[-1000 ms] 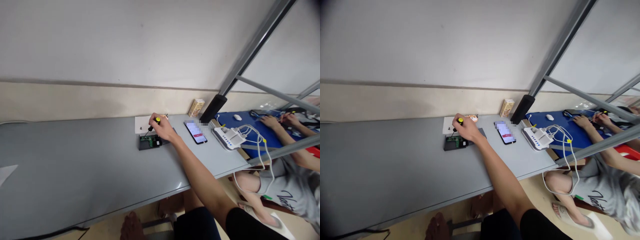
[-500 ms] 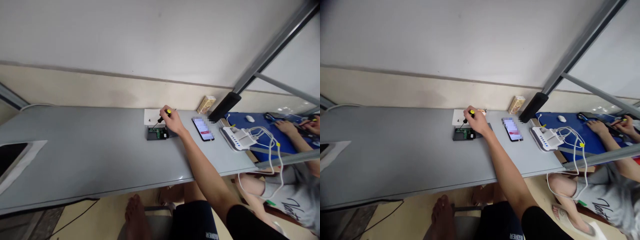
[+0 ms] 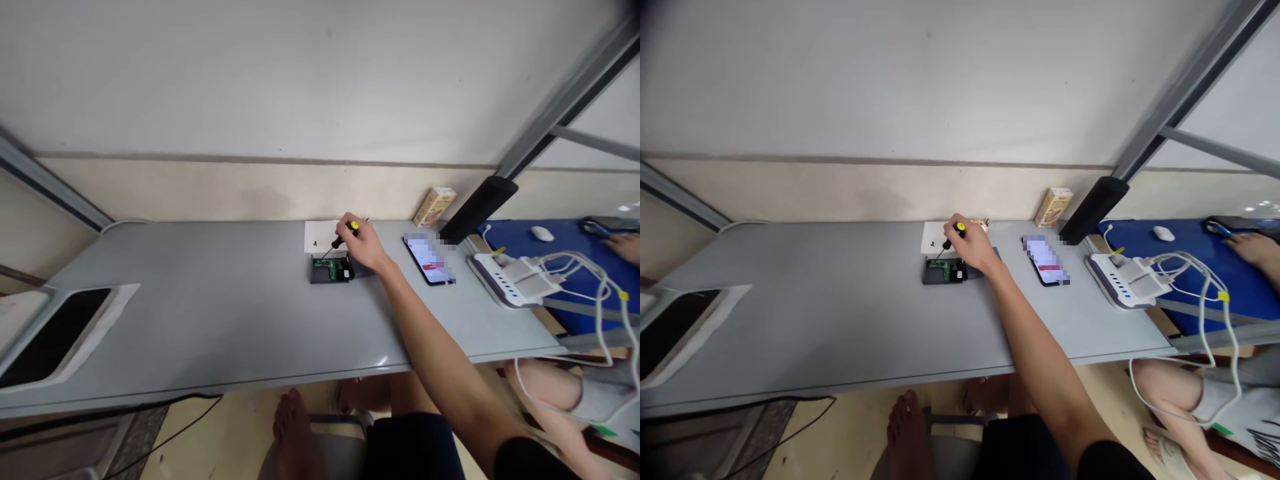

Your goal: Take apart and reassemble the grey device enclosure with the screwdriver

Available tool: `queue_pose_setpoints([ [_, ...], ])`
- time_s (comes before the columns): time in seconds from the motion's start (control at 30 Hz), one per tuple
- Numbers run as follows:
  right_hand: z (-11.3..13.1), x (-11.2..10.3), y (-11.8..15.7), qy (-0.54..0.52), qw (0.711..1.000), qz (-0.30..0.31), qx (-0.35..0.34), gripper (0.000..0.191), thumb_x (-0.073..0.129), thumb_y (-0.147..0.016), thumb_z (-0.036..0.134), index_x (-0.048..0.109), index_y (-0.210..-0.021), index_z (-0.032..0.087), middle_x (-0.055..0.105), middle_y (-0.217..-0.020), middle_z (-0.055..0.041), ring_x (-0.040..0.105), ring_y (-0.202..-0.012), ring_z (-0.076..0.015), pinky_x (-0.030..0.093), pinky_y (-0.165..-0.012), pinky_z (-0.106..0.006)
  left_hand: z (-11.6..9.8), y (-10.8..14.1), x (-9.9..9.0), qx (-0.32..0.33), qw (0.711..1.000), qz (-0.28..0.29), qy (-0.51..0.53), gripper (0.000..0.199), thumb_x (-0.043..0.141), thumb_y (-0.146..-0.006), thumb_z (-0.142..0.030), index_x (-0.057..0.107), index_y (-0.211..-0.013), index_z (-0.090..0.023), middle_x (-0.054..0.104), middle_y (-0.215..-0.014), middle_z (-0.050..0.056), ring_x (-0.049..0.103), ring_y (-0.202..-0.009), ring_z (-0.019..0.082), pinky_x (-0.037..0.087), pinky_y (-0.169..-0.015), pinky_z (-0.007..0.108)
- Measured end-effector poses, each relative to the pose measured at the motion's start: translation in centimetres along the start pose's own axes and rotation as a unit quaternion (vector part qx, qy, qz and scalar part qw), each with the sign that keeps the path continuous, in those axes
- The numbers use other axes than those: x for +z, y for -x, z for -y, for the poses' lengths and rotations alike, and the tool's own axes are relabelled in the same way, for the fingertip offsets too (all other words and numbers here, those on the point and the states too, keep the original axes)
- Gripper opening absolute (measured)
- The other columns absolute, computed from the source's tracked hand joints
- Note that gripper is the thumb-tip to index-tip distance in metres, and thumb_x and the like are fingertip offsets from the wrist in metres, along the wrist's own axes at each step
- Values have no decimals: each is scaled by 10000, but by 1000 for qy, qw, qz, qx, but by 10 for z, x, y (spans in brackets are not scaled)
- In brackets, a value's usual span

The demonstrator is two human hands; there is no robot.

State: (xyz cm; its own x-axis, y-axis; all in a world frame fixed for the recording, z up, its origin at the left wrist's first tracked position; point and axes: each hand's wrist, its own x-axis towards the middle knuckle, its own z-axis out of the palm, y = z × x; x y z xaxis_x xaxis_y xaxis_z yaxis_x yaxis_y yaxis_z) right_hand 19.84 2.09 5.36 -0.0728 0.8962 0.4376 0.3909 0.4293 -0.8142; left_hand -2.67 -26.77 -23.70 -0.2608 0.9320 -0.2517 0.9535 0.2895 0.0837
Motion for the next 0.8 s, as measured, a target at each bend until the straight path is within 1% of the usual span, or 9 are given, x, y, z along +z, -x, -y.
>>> queue_pose_setpoints([
  [0.1,-1,-1,-1,-2,1000,-4,-6,288,506,-976,453,566,-817,221,566,-707,18,473,-639,-139,370,-635,-302,3,1,-16,31,997,65,-31,611,260,-961,-63,532,-1507,-104,477,-1557,252,473,-1446,397,413,-1169,523],
  [0.2,0,-2,-2,1,1000,3,-17,267,510,-976,426,565,-813,222,558,-703,25,479,-649,-136,376,-654,-305,3,5,-30,86,993,84,-7,641,248,-951,-82,484,-1543,-139,492,-1545,245,433,-1468,423,403,-1171,580],
  [0.27,1,-2,-2,-4,1000,9,-21,258,502,-979,420,557,-819,224,560,-716,25,489,-665,-137,382,-663,-304,0,7,-36,79,993,83,-3,643,210,-969,-99,452,-1563,-140,494,-1544,242,427,-1469,433,385,-1175,613],
  [0.37,4,-2,-1,1,1000,6,-21,257,497,-978,427,557,-830,225,565,-724,23,483,-667,-139,384,-665,-305,-4,8,-42,61,992,110,-12,652,207,-955,-80,417,-1572,-48,409,-1577,312,374,-1488,458,327,-1210,630],
  [0.4,5,-2,-1,5,1000,-1,-20,264,498,-976,431,558,-823,223,562,-717,22,482,-664,-140,383,-664,-306,-2,7,-44,67,991,111,-13,649,253,-948,-84,438,-1569,-81,425,-1571,304,372,-1488,456,332,-1210,629],
  [0.47,6,-2,-1,11,1000,6,-7,283,491,-978,443,568,-822,220,558,-693,23,484,-646,-141,380,-652,-307,4,1,-44,85,988,129,-7,625,387,-928,-116,517,-1536,-175,509,-1520,275,419,-1454,448,402,-1179,595],
  [0.5,6,-1,0,9,1000,13,0,285,488,-979,446,570,-825,220,563,-686,23,487,-639,-142,378,-646,-308,9,-3,-43,103,981,163,10,606,427,-938,-165,528,-1532,-232,533,-1509,254,441,-1436,444,430,-1158,583],
  [0.6,6,-1,0,2,1000,13,11,269,500,-971,425,568,-812,220,577,-703,19,486,-637,-141,376,-637,-308,20,-13,-36,112,978,177,18,616,437,-946,-210,502,-1525,-411,594,-1490,134,465,-1425,408,441,-1144,578],
  [0.8,7,-2,1,1,1000,15,9,248,496,-971,402,570,-820,219,619,-769,8,517,-690,-145,388,-668,-309,18,-12,-26,84,986,147,-3,638,348,-949,-136,500,-1548,-294,565,-1509,178,471,-1430,380,443,-1158,540],
])
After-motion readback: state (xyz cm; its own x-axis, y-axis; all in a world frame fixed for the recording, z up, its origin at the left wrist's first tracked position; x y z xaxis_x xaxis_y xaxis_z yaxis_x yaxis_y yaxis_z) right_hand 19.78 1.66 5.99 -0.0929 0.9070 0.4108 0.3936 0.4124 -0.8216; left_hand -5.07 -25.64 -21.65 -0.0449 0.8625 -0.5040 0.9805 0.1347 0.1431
